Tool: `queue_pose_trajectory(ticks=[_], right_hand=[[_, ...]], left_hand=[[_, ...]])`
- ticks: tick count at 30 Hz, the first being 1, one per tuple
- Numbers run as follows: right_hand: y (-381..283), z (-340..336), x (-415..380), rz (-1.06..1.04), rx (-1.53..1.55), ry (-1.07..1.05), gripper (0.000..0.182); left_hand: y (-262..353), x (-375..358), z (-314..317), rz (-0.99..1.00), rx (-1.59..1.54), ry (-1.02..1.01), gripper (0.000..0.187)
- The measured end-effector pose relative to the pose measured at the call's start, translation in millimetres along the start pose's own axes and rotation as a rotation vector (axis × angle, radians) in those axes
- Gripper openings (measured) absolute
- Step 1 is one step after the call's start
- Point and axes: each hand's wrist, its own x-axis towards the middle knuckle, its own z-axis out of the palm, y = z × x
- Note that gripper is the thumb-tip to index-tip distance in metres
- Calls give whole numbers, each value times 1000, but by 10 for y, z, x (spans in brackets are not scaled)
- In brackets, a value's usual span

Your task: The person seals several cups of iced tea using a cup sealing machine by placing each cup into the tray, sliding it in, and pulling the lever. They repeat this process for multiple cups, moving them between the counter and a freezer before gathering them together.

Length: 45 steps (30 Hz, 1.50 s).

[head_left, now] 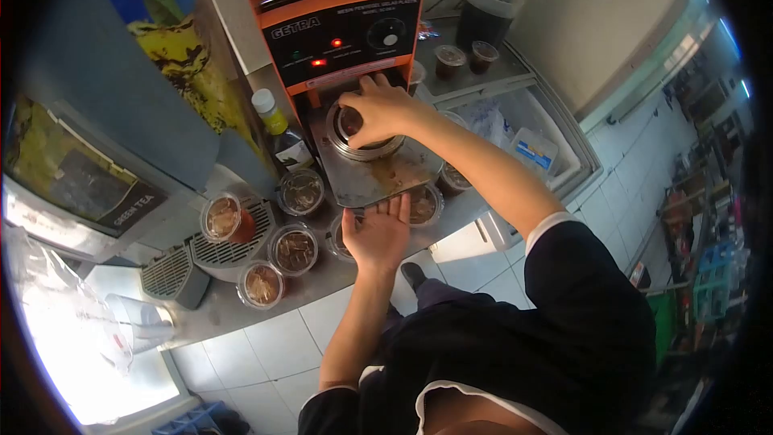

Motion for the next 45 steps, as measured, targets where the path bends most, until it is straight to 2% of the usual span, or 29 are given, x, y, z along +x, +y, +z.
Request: queue_pose_trajectory(ticks=[1,3,5,6,9,10,13,17,18,19,21,24,26,27,28,29,30,32,33,34,35,37,38,41,42,45], right_hand=[[-26,-21,29,14,-11,-27,72],[-36,22,86,-12,-21,-20,75],[-38,-38,133,8,-32,-51,75],[-32,-16,123,-14,-38,-19,75],[-66,-35,83,-9,-50,-28,74],[-63,-4,64,-25,-66,33,72],[-106,-31,33,13,-68,34,71],[-104,-204,-22,-92,29,87,70],[-107,-263,-65,-182,9,167,67],[-119,-361,-124,-170,58,184,66],[-71,-662,-221,-149,145,225,62],[313,-1171,-505,-122,288,201,57],[808,-1342,-685,-148,333,190,54],[1095,-1389,-791,-158,360,182,53],[1374,-1404,-909,-78,305,176,52],[1686,-1412,-1012,-2,245,169,51],[2069,-1353,-1073,44,198,182,51],[2857,-1148,-1112,176,116,169,52],[3225,-1029,-1097,270,80,152,53],[3586,-885,-1071,347,49,137,55],[3927,-740,-1017,425,16,127,58],[4498,-446,-862,534,4,90,70],[4745,-303,-783,601,-1,83,77],[5369,141,-542,656,61,123,80],[5520,246,-473,673,64,128,80],[5770,491,-275,704,117,119,83]], left_hand=[[99,82,-45,-42,-7,-125,55],[208,177,-95,-21,36,-153,50],[246,307,-13,88,164,18,48],[293,382,-47,83,130,3,47],[339,507,-27,86,360,-13,48],[324,528,18,81,421,-23,49],[408,701,-83,64,470,-131,50],[345,695,25,0,521,-259,53],[343,676,33,-8,516,-253,54],[354,651,45,-17,516,-247,54],[414,546,51,167,732,-53,53],[417,265,228,224,517,202,51],[918,-124,-23,69,581,-183,56],[630,-133,141,632,1186,17,57],[185,-267,448,1226,1759,253,59],[-293,-248,786,1337,2018,106,59],[-403,-152,801,1428,2154,-12,56],[-853,179,1172,987,2710,-615,49],[-1223,562,1345,736,2715,-787,38],[-1574,1060,1360,562,2535,-864,37],[-1866,1552,1337,543,2613,-970,41],[-2234,2597,1013,404,2553,-951,47],[-2333,3180,813,372,2635,-886,55],[-2540,4562,415,381,2950,-651,79],[-2590,4848,294,340,3070,-571,87],[-2724,5320,-25,65,3149,-279,110]])
